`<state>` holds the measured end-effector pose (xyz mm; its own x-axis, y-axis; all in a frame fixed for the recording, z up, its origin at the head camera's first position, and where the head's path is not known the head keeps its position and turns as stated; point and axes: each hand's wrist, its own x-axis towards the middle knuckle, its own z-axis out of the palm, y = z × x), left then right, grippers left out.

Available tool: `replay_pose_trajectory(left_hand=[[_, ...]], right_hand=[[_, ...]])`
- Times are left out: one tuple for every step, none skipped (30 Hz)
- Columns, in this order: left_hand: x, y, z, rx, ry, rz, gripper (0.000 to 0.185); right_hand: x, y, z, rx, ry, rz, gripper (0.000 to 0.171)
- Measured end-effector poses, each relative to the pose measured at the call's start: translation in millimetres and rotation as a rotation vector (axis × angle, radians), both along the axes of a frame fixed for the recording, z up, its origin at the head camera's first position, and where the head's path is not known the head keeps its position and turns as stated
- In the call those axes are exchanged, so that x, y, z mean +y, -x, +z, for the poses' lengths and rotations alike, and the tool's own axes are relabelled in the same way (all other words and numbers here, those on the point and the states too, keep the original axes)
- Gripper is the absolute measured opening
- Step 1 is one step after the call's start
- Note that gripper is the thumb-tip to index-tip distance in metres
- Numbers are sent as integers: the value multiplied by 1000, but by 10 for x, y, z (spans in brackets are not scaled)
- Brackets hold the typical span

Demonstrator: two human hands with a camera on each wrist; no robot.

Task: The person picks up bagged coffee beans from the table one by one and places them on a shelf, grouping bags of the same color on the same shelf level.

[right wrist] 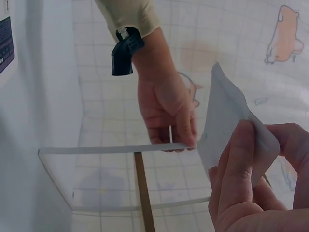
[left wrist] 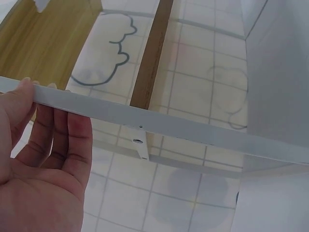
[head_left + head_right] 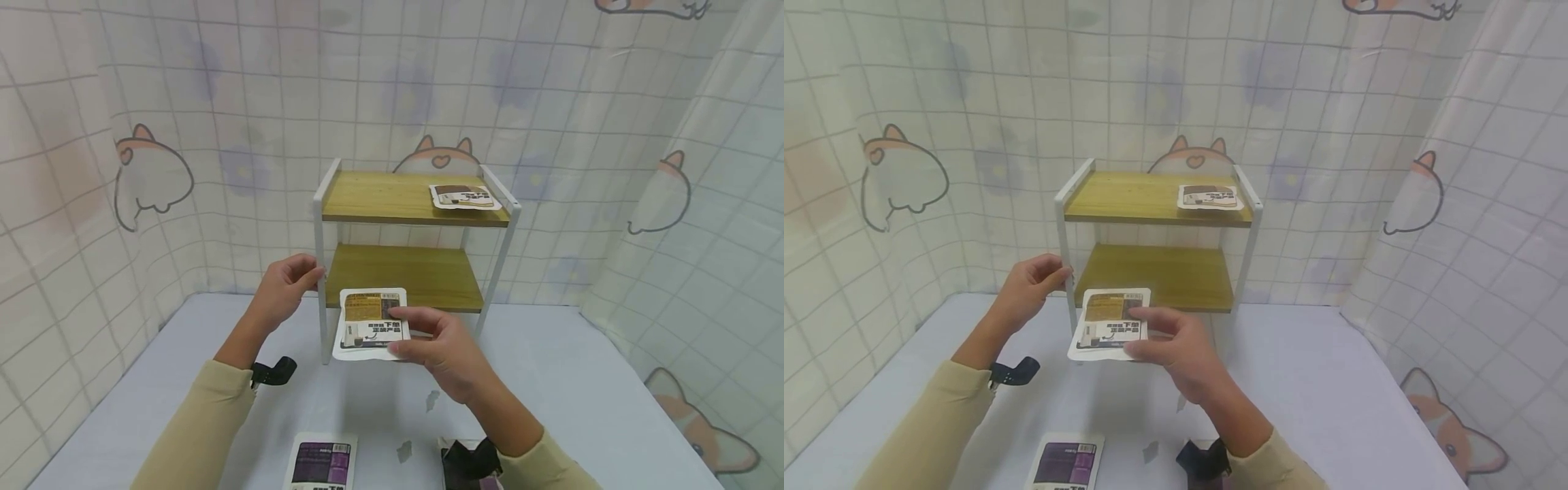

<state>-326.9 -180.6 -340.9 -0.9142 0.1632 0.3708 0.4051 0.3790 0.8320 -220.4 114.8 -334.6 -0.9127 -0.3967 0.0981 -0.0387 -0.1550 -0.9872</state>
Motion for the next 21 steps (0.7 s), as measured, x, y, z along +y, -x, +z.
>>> replay_pose_trajectory(left_hand=[[-2, 1, -2, 0, 2, 2, 33], [-4, 1, -2, 1, 6, 6, 33], [-6, 3, -1, 4, 10, 9, 33], [-6, 3, 0, 5, 12, 10, 34], [-5, 1, 2, 6, 13, 10, 35], [-4, 5, 2, 5, 13, 10, 35], [-3, 2, 3, 6, 14, 10, 36], [-2, -1, 4, 4, 12, 8, 37], [0, -4, 5, 3, 10, 4, 38], [1, -6, 6, 0, 9, 1, 39], [3, -10, 7, -2, 7, -3, 39], [6, -12, 9, -4, 5, -5, 39], [7, -14, 9, -5, 4, -8, 39], [9, -15, 10, -5, 2, -11, 38], [8, -15, 10, -4, 5, -11, 38], [6, -13, 9, -2, 6, -12, 37], [4, -12, 8, 0, 7, -10, 37], [1, -10, 8, 2, 11, -7, 36], [-2, -8, 8, 4, 12, -6, 35], [-4, -7, 8, 6, 14, -4, 35], [-6, -7, 9, 7, 15, -2, 35]], right_hand=[[3, -3, 16, 0, 4, 0, 59], [8, -7, 32, 2, 7, 0, 59], [12, -9, 46, 3, 7, -1, 58], [18, -14, 62, 5, 4, -1, 58], [22, -21, 79, 5, 2, -5, 57], [27, -27, 95, 3, 0, -7, 57], [33, -33, 110, 3, -3, -10, 56], [40, -40, 125, 3, -6, -12, 56], [48, -48, 140, 2, -10, -13, 56], [56, -54, 156, 4, -14, -16, 56], [64, -61, 172, 7, -18, -18, 56], [72, -67, 189, 11, -22, -18, 56], [80, -74, 207, 17, -24, -18, 56], [87, -80, 227, 23, -27, -18, 56], [93, -86, 248, 31, -30, -17, 56], [98, -90, 270, 41, -33, -16, 56], [102, -94, 292, 48, -33, -15, 56], [106, -97, 315, 56, -30, -11, 56], [107, -98, 339, 61, -27, -11, 56], [108, -97, 361, 68, -26, -10, 56], [110, -96, 381, 71, -21, -10, 56]])
